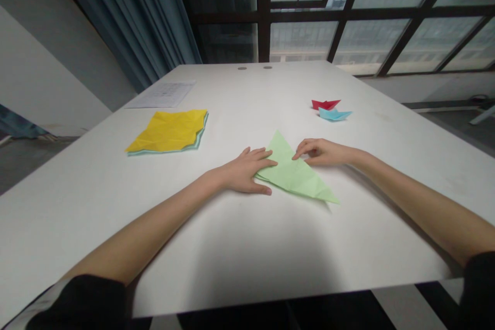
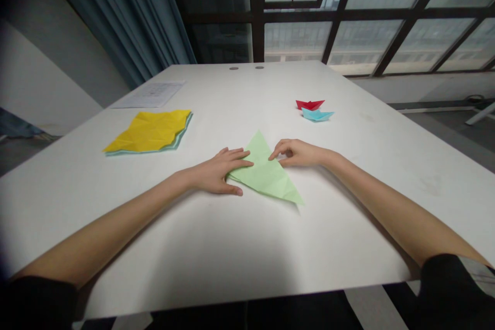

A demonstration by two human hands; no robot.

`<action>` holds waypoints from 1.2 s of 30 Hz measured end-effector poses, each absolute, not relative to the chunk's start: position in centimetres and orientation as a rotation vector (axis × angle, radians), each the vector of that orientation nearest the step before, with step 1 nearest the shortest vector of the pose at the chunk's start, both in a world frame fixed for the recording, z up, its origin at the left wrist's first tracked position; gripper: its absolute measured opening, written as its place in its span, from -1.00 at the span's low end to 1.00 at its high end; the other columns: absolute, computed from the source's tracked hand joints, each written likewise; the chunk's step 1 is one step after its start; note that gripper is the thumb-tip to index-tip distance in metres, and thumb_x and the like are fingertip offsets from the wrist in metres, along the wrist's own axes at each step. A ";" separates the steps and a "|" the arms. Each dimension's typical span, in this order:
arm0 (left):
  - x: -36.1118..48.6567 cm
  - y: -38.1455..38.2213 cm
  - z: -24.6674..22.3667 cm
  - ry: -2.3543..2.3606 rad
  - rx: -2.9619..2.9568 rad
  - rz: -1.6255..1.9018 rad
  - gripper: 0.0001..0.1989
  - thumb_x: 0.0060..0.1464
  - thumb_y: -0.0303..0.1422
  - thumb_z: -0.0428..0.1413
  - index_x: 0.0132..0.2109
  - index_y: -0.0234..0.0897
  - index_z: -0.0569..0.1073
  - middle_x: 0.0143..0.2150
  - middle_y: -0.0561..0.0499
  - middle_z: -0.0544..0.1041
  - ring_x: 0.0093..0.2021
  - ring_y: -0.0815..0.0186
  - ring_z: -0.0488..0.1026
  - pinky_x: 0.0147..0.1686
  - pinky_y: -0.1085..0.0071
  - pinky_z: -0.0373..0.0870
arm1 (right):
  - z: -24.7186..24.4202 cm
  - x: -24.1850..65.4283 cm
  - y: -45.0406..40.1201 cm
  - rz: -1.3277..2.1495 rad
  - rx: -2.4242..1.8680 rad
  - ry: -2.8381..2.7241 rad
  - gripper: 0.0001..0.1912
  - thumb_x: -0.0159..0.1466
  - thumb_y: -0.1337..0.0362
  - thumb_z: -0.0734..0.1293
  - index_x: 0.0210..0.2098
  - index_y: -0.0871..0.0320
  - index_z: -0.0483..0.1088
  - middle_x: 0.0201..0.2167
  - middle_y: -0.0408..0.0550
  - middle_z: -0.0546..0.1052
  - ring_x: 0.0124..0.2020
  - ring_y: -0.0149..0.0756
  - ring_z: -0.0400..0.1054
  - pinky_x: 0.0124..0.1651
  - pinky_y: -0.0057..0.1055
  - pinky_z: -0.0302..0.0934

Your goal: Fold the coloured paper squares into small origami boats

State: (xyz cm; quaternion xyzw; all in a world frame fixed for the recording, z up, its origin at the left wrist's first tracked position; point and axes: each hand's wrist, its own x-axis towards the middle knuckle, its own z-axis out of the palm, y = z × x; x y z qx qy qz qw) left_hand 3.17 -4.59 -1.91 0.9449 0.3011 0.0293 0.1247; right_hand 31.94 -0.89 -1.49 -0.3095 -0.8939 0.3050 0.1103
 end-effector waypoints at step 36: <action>4.6 -4.2 -2.8 0.921 2.977 0.233 -0.64 0.23 -0.43 -0.15 0.12 -0.21 0.33 0.16 -0.14 0.35 0.13 0.21 0.30 0.08 0.23 0.21 | -2.7 29.1 -2.6 0.170 -1.065 -2.667 -0.51 0.31 0.11 0.07 0.20 0.09 0.14 0.27 0.09 0.09 0.26 -0.03 -0.03 0.20 0.06 -0.11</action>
